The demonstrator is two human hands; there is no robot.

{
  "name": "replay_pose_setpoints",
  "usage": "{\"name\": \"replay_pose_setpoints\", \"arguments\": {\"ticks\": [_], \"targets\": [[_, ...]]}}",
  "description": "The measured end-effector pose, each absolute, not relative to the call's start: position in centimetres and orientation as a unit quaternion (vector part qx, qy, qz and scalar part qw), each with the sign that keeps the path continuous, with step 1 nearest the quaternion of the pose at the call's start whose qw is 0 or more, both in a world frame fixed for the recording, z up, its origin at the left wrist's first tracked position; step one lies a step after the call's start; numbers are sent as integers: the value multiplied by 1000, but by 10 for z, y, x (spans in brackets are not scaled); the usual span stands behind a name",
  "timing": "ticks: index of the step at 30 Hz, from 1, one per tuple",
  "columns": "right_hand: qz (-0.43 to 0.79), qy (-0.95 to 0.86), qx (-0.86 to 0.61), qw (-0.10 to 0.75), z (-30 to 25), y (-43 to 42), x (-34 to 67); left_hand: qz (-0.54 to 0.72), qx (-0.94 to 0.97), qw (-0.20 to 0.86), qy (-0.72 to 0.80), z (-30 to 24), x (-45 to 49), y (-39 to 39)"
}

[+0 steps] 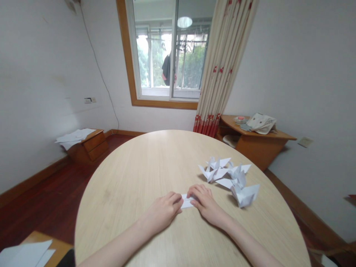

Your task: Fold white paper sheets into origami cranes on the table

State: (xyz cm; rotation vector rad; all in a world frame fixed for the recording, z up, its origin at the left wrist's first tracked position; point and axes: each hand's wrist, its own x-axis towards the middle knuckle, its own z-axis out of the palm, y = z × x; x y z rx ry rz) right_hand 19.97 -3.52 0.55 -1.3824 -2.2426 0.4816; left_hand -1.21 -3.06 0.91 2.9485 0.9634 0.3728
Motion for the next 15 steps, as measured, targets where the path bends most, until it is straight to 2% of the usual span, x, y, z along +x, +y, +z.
{"name": "replay_pose_setpoints", "arguments": {"ticks": [5, 15], "targets": [[185, -839, -422, 290, 1, -35, 203, 164, 941, 24, 295, 3, -18, -23], [161, -858, -403, 274, 0, -38, 203, 205, 936, 72, 278, -1, -22, -19]]}}
